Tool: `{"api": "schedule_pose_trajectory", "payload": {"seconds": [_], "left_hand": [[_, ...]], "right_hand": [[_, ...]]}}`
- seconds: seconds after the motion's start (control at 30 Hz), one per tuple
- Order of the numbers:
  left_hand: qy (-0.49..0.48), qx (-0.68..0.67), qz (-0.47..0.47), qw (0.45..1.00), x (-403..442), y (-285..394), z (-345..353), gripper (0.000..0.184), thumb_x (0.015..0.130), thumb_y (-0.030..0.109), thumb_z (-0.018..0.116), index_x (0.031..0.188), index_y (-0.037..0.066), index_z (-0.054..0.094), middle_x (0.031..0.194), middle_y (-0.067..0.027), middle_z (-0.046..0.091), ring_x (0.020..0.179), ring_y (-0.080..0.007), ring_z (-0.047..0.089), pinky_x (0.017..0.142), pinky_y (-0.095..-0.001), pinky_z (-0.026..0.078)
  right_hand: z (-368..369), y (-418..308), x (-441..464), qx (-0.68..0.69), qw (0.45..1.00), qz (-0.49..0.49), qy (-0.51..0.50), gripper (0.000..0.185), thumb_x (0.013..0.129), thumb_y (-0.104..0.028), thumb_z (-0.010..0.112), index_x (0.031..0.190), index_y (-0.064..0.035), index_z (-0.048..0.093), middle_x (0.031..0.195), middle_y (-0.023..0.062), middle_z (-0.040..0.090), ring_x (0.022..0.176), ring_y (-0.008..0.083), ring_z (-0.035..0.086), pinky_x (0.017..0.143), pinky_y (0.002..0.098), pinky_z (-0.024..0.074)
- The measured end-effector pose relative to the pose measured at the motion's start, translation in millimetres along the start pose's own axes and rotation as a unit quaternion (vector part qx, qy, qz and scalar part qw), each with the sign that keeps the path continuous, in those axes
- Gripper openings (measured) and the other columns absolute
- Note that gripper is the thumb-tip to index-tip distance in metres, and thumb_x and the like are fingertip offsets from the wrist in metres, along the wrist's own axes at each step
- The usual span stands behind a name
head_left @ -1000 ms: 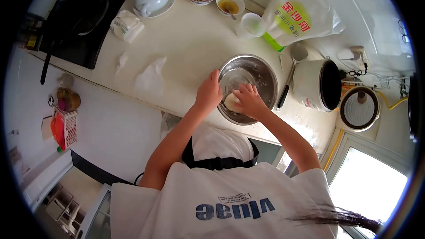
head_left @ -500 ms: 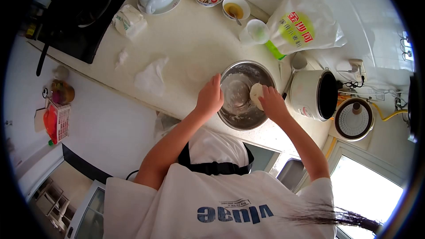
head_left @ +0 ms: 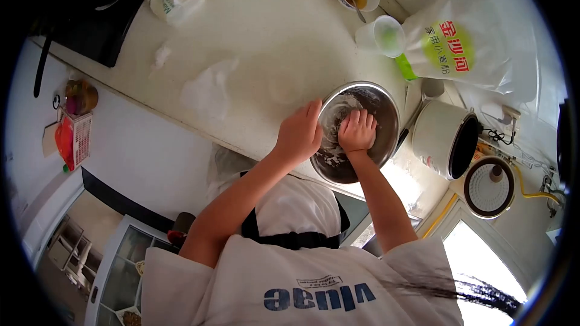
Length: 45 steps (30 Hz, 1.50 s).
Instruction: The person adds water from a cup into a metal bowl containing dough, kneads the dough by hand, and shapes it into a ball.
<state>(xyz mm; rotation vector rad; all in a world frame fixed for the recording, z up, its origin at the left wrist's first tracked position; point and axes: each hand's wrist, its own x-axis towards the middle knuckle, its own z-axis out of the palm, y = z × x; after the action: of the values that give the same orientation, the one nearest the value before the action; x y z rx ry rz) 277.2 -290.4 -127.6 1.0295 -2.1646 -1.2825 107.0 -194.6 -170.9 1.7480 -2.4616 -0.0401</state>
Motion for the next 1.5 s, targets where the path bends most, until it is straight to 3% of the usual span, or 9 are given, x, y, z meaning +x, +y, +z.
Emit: {"api": "schedule_pose_trajectory", "payload": {"seconds": [0.3,0.43,0.63,0.83,1.2,1.33,1.4,1.47,1.5], "left_hand": [[0.002,0.025,-0.013,1.000,-3,2,3,0.041,0.081,0.006,0.050,0.120,-0.002,0.042,0.105,-0.0181,0.057,0.090,-0.0351,0.058,0.072,-0.0432,0.049],[-0.005,0.035,-0.030,0.999,-5,5,3,0.041,0.083,0.007,0.049,0.122,-0.002,0.041,0.112,-0.0197,0.057,0.094,-0.0358,0.059,0.075,-0.0437,0.049],[-0.007,0.042,-0.035,0.999,-5,8,0,0.042,0.083,0.008,0.048,0.123,-0.002,0.041,0.113,-0.0201,0.057,0.094,-0.0357,0.059,0.075,-0.0444,0.049],[0.023,0.058,-0.017,0.998,-6,4,5,0.042,0.081,0.007,0.051,0.121,0.000,0.041,0.102,-0.0177,0.059,0.088,-0.0344,0.060,0.070,-0.0439,0.050],[0.024,0.028,-0.045,0.998,-7,8,7,0.042,0.083,0.008,0.048,0.123,0.000,0.042,0.108,-0.0195,0.058,0.094,-0.0359,0.059,0.075,-0.0450,0.049],[0.022,0.036,-0.033,0.999,-5,6,5,0.042,0.081,0.007,0.049,0.122,0.000,0.043,0.106,-0.0188,0.059,0.092,-0.0362,0.059,0.074,-0.0450,0.050],[0.027,0.039,-0.021,0.999,-6,2,8,0.043,0.081,0.007,0.050,0.122,-0.001,0.043,0.106,-0.0188,0.059,0.091,-0.0365,0.059,0.074,-0.0451,0.049],[0.030,0.046,-0.019,0.998,-8,0,9,0.043,0.081,0.007,0.050,0.122,-0.001,0.043,0.106,-0.0187,0.059,0.090,-0.0367,0.059,0.074,-0.0453,0.049],[0.034,0.049,-0.022,0.998,-7,0,10,0.043,0.080,0.007,0.050,0.122,-0.001,0.043,0.106,-0.0186,0.059,0.090,-0.0368,0.059,0.074,-0.0454,0.049]], "right_hand": [[-17,4,6,0.047,0.999,-0.008,0.017,0.032,0.081,-0.020,0.057,0.109,-0.0036,0.054,0.117,0.0181,0.049,0.109,0.0326,0.047,0.094,0.0451,0.0376],[-31,17,1,0.145,0.985,0.016,-0.095,0.028,0.087,-0.022,0.054,0.106,-0.0018,0.055,0.113,0.0193,0.050,0.099,0.0374,0.054,0.085,0.0451,0.0452],[-75,12,-14,0.311,0.917,0.137,-0.210,0.023,0.088,-0.021,0.053,0.085,-0.0004,0.061,0.082,0.0207,0.061,0.072,0.0387,0.059,0.068,0.0431,0.0482],[-67,-8,-18,0.349,0.853,0.006,-0.388,0.031,0.091,-0.027,0.049,0.080,-0.0009,0.060,0.076,0.0202,0.061,0.072,0.0393,0.058,0.065,0.0429,0.0458],[-15,-18,-13,0.220,0.942,-0.192,-0.164,0.032,0.090,-0.029,0.048,0.069,-0.0064,0.056,0.067,0.0151,0.061,0.063,0.0355,0.059,0.059,0.0448,0.0483],[-16,-25,-10,0.258,0.949,-0.018,-0.179,0.039,0.091,-0.034,0.051,0.067,-0.0042,0.059,0.064,0.0139,0.062,0.059,0.0300,0.060,0.059,0.0420,0.0477],[-12,-12,-1,0.491,0.811,0.294,-0.121,0.048,0.093,-0.039,0.049,0.064,-0.0023,0.057,0.059,0.0100,0.058,0.056,0.0203,0.056,0.057,0.0368,0.0451],[-22,24,13,0.598,0.691,0.406,0.007,0.048,0.094,-0.040,0.047,0.067,-0.0006,0.055,0.059,0.0066,0.054,0.057,0.0148,0.050,0.055,0.0324,0.0419],[-32,37,17,0.590,0.719,0.364,0.055,0.045,0.094,-0.038,0.046,0.070,-0.0006,0.054,0.061,0.0094,0.056,0.057,0.0188,0.053,0.055,0.0345,0.0428]]}}
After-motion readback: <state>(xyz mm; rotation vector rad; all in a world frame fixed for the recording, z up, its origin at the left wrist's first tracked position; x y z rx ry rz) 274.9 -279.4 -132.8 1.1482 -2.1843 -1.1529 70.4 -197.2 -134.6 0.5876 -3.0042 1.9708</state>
